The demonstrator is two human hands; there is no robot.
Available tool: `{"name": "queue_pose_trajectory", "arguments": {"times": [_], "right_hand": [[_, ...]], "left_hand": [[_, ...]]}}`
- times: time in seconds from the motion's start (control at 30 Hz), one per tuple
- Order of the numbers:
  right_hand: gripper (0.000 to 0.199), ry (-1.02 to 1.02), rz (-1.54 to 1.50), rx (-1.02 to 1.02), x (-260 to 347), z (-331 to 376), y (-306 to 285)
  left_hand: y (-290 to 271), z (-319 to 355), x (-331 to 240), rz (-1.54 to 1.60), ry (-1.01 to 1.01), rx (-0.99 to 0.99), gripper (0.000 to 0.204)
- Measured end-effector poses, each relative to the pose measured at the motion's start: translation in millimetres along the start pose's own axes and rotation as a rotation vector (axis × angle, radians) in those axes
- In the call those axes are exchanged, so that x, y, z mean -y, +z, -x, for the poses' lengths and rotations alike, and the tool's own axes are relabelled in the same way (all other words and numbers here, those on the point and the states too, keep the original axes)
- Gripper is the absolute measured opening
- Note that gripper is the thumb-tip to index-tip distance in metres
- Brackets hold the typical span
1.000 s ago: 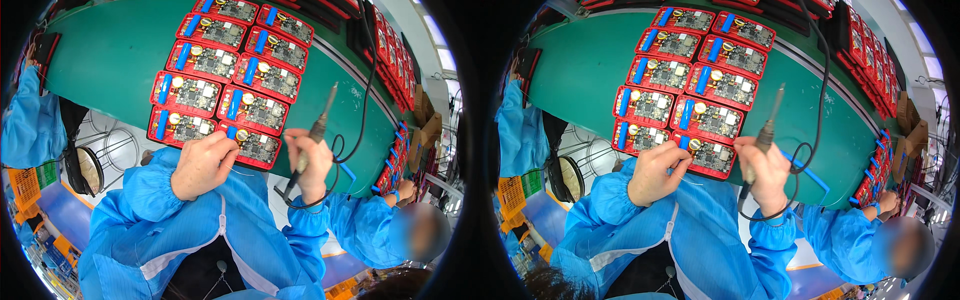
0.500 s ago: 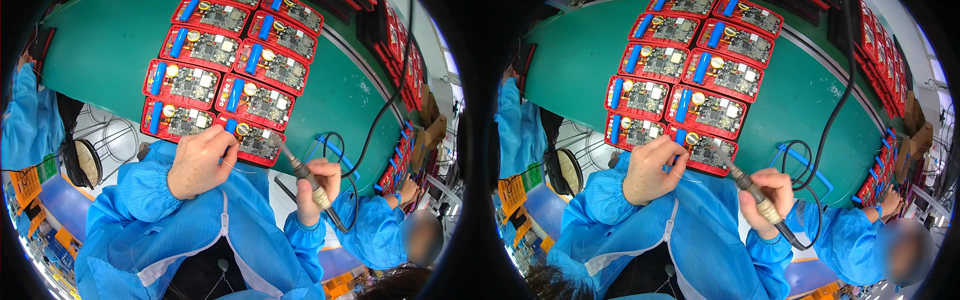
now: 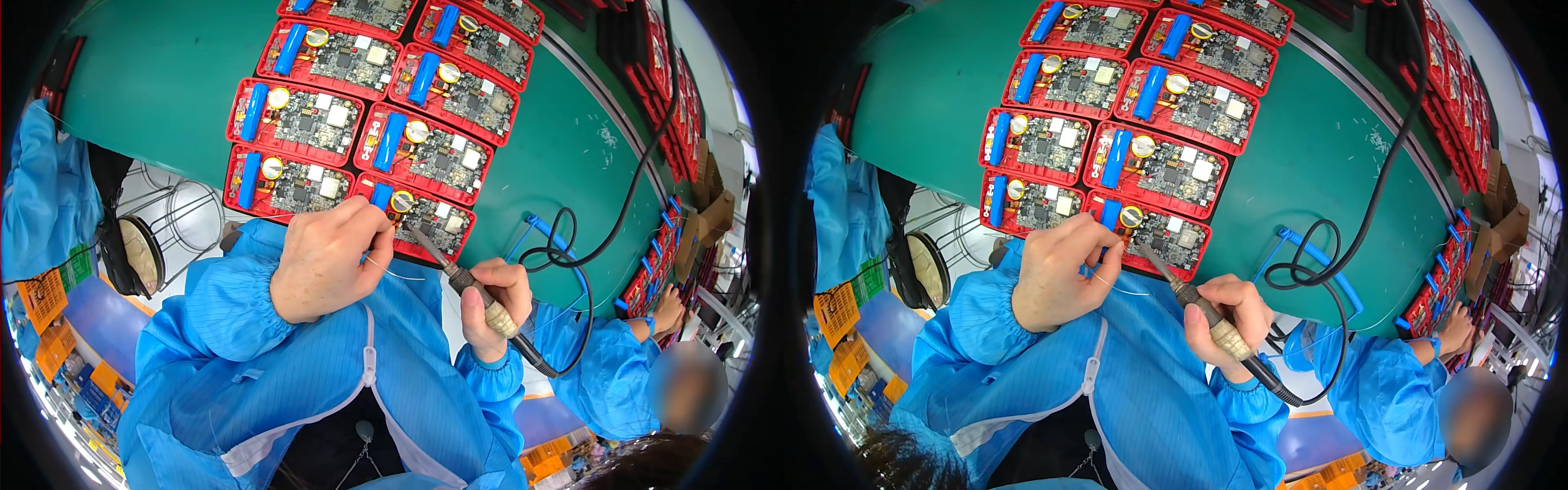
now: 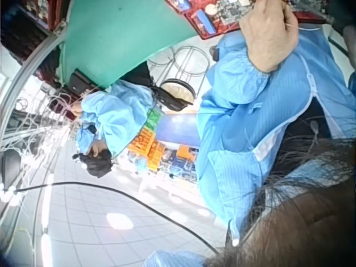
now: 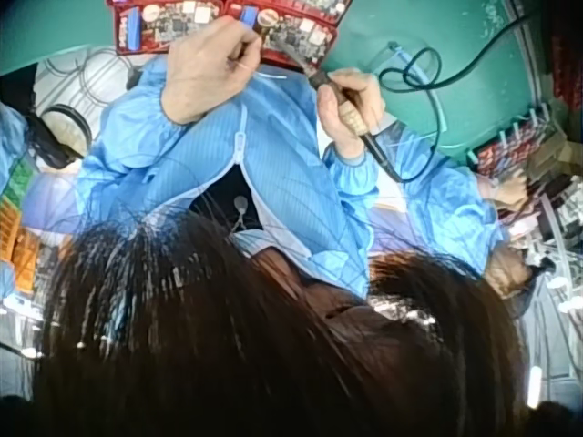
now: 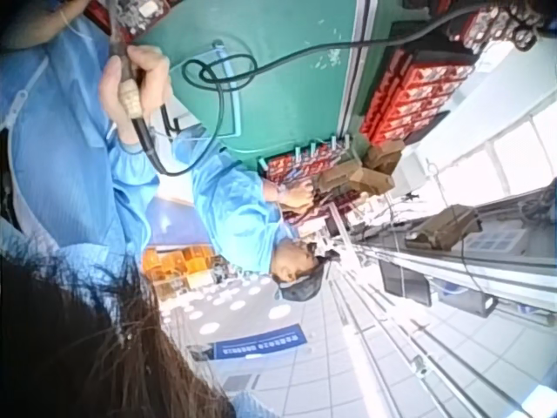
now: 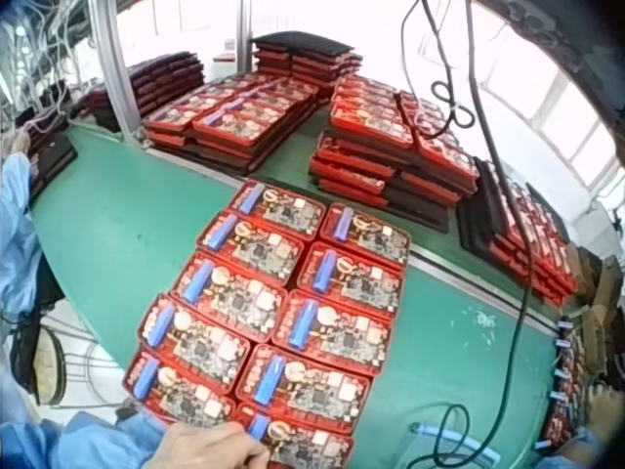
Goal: The person solders components or wires onto red circuit boards using a soldering iron and solder wire at a soldering station.
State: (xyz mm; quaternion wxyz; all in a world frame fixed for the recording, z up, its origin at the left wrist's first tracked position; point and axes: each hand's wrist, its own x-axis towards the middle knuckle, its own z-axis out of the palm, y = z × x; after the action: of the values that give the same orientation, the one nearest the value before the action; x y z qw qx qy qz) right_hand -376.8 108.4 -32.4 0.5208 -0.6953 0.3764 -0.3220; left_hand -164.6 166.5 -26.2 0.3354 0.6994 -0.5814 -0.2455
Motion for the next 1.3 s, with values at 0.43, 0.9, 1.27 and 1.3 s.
{"name": "queue_pose_trajectory", "arguments": {"times": [0.43, 0.9, 1.27, 1.3], "right_hand": [[0.026, -0.061, 0.031, 0.001, -4.0, -4.1, 2.9], [0.027, -0.073, 0.052, 0.018, -3.4, -3.1, 1.7], [0.028, -0.101, 0.067, 0.058, 0.2, -6.7, -0.8], [0.028, -0.100, 0.068, 0.059, 0.1, -6.7, -0.9]], "left_hand": [[0.0, -2.5, 1.2, 0.000, 0.005, 0.037, 0.012], [-2.5, -2.7, 2.3, 0.031, -0.003, 0.064, 0.012], [-3.3, -4.3, 2.4, 0.020, 0.002, 0.077, 0.012], [-2.5, -4.5, 2.2, 0.021, 0.002, 0.078, 0.012]]}}
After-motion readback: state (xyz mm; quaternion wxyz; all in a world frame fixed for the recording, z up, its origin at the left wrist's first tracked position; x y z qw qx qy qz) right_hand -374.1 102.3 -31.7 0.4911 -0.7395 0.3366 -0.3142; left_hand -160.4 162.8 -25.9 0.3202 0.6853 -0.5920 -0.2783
